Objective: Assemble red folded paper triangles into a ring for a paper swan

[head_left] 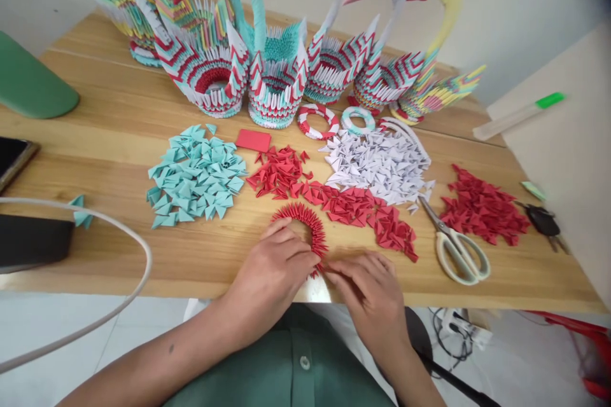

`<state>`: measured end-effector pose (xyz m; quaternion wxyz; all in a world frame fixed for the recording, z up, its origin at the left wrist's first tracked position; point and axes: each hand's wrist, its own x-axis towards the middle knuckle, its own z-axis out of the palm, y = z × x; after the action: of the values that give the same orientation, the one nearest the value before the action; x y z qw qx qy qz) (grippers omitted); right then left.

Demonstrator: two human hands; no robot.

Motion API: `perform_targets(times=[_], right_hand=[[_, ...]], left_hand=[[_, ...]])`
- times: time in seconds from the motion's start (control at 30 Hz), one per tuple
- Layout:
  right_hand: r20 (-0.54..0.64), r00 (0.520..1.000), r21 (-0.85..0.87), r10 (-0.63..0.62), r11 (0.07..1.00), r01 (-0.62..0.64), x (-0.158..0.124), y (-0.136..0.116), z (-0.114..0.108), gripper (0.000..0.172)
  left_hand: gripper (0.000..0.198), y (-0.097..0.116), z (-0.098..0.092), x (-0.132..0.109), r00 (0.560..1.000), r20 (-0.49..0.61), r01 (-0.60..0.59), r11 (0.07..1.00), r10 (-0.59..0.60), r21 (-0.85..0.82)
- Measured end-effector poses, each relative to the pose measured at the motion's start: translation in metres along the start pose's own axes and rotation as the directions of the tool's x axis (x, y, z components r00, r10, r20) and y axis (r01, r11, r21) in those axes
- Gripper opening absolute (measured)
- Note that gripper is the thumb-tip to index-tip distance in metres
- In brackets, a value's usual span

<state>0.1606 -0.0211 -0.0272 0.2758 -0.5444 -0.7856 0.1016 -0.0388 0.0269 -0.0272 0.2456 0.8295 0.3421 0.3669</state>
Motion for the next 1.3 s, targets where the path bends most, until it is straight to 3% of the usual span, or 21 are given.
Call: perform_targets(times=[0.17, 0.63, 1.0, 1.13, 1.3], right_hand=[[-0.02, 1.0, 0.039, 0.022, 0.999, -0.021, -0.002, 0.001, 0.0, 0.007], [-0.099, 0.995, 0.088, 0.022, 0.996, -0.014, -0.001, 0.002, 0.008, 0.014], [-0.114, 0.993, 0.032, -0.009, 0.999, 0.013, 0.002, 0.001, 0.014, 0.018], [-0.137, 0.99, 0.044, -0.025, 0.999, 0.032, 0.0, 0.002, 0.007, 0.015], [-0.187, 0.982, 0.055, -0.013, 0.998, 0.024, -0.009, 0.005, -0.006, 0.009]], left_hand=[[0.012, 0.001, 0.003, -0.002, 1.0, 0.004, -0.013, 1.0, 0.013, 0.021], [0.021, 0.008, 0.004, 0.001, 0.993, -0.077, -0.078, 0.987, 0.09, 0.143], [0.022, 0.005, 0.004, 0.004, 0.987, -0.031, -0.153, 0.973, 0.16, 0.173], [0.021, 0.003, 0.0, 0.002, 0.988, -0.004, -0.153, 0.976, 0.155, 0.154], [0.024, 0.002, -0.012, -0.003, 0.99, -0.047, -0.127, 0.98, 0.135, 0.152]])
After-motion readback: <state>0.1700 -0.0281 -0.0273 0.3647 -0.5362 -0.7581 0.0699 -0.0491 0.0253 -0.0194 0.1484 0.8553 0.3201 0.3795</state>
